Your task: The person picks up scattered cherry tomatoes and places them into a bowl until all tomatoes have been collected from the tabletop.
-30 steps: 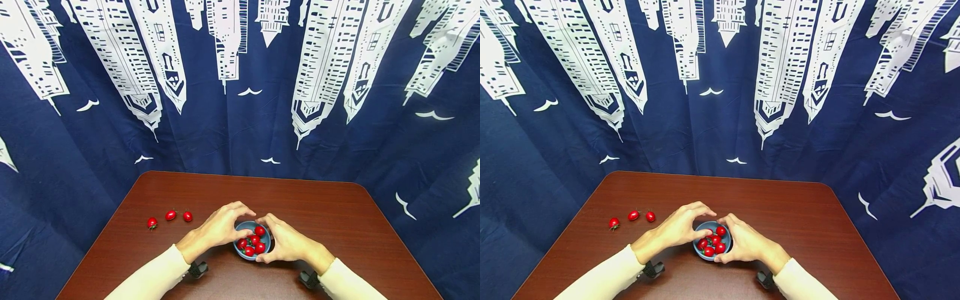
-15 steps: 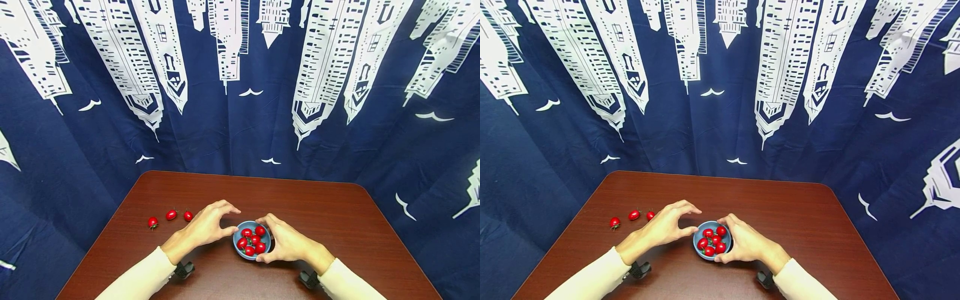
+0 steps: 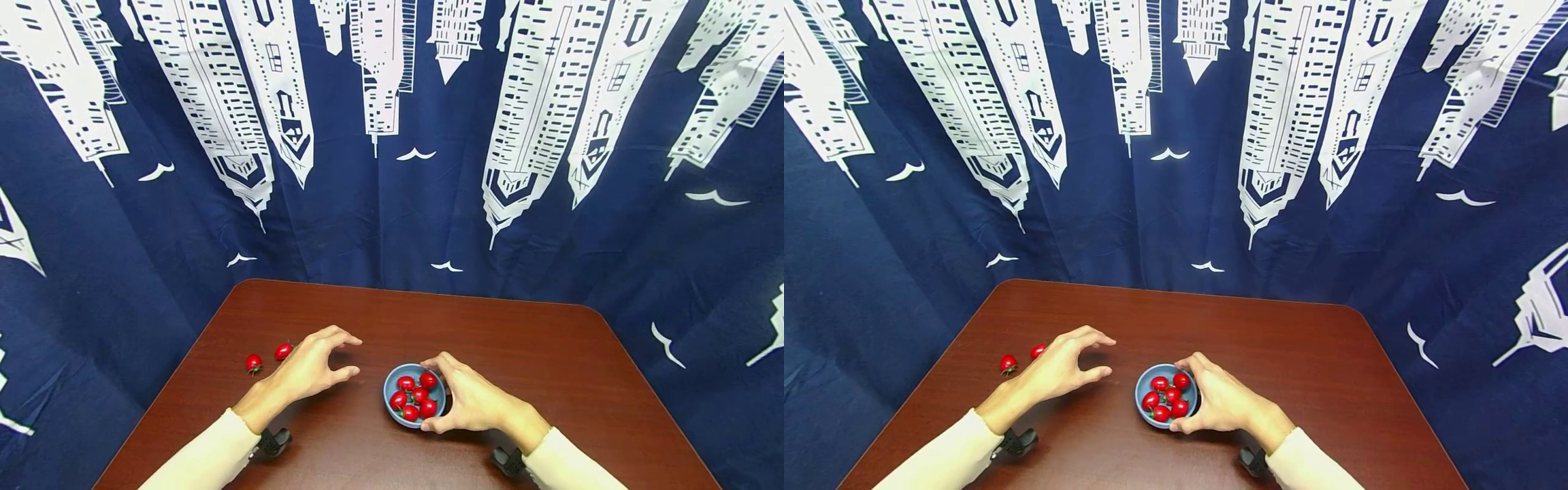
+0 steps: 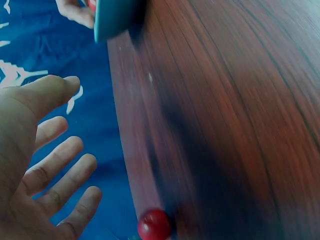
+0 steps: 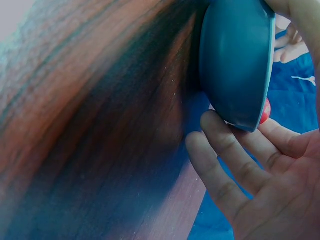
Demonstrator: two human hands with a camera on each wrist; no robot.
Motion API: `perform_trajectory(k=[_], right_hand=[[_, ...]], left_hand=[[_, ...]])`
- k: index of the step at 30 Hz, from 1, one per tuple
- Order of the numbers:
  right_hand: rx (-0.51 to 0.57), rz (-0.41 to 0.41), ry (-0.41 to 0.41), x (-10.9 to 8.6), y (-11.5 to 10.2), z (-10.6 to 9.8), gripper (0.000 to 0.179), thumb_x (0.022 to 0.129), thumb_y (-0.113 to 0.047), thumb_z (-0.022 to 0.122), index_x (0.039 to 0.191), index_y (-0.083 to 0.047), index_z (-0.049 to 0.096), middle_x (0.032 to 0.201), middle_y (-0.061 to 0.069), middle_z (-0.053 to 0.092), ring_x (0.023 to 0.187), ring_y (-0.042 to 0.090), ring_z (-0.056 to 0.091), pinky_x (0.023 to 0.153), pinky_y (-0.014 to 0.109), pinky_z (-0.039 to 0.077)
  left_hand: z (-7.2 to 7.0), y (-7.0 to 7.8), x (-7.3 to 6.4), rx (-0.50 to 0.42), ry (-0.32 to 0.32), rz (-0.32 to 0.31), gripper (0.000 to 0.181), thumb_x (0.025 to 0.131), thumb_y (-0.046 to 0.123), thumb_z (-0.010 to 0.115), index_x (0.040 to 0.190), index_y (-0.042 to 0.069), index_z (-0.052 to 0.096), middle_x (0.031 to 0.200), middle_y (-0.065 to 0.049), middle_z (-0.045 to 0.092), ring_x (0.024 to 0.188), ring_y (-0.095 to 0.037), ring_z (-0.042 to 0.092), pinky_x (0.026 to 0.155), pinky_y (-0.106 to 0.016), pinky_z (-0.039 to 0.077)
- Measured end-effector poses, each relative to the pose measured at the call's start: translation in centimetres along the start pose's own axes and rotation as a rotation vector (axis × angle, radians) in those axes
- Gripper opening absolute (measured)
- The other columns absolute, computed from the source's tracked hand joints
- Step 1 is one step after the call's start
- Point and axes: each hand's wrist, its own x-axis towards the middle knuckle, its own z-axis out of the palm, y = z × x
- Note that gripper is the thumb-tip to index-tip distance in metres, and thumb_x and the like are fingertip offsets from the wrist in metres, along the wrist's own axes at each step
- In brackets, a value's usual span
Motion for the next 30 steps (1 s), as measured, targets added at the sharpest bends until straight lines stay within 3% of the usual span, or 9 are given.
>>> perform_trajectory(k=[10, 15, 23, 30], right_hand=[[-0.003, -0.008, 0.01, 0.0, 0.0, 0.0, 0.092, 0.082, -0.051, 0.105, 0.148, -0.004, 0.062, 0.142, 0.005, 0.07, 0.113, 0.008, 0.079, 0.103, 0.029, 0.067], [-0.011, -0.009, 0.003, 0.0, 0.0, -0.1, 0.093, 0.082, -0.053, 0.105, 0.148, -0.004, 0.062, 0.143, 0.005, 0.07, 0.114, 0.008, 0.079, 0.104, 0.029, 0.067], [-0.02, -0.001, 0.011, 0.0, 0.0, 0.0, 0.093, 0.081, -0.052, 0.105, 0.148, -0.004, 0.062, 0.141, 0.003, 0.069, 0.114, 0.008, 0.079, 0.104, 0.03, 0.067], [-0.03, -0.001, 0.008, 0.1, -0.1, 0.1, 0.093, 0.081, -0.052, 0.105, 0.147, -0.005, 0.062, 0.143, 0.005, 0.07, 0.116, 0.008, 0.079, 0.104, 0.03, 0.067]], left_hand=[[-1.7, -2.8, -1.5, 0.03, 0.003, -0.065, 0.047, 0.093, 0.025, 0.101, 0.137, 0.024, 0.083, 0.131, 0.0, 0.082, 0.118, -0.028, 0.082, 0.1, -0.046, 0.069], [-2.5, -4.0, -2.0, 0.062, 0.0, -0.059, 0.048, 0.092, 0.024, 0.102, 0.135, 0.02, 0.084, 0.129, -0.001, 0.082, 0.114, -0.026, 0.08, 0.102, -0.047, 0.068], [-3.3, -5.7, -2.5, 0.156, -0.008, -0.1, 0.05, 0.09, 0.03, 0.103, 0.134, 0.018, 0.084, 0.13, 0.0, 0.081, 0.126, -0.032, 0.077, 0.113, -0.062, 0.061], [-3.4, -6.7, -2.8, 0.248, -0.021, -0.133, 0.051, 0.088, 0.038, 0.103, 0.132, 0.021, 0.084, 0.126, -0.002, 0.083, 0.122, -0.034, 0.077, 0.109, -0.067, 0.059]])
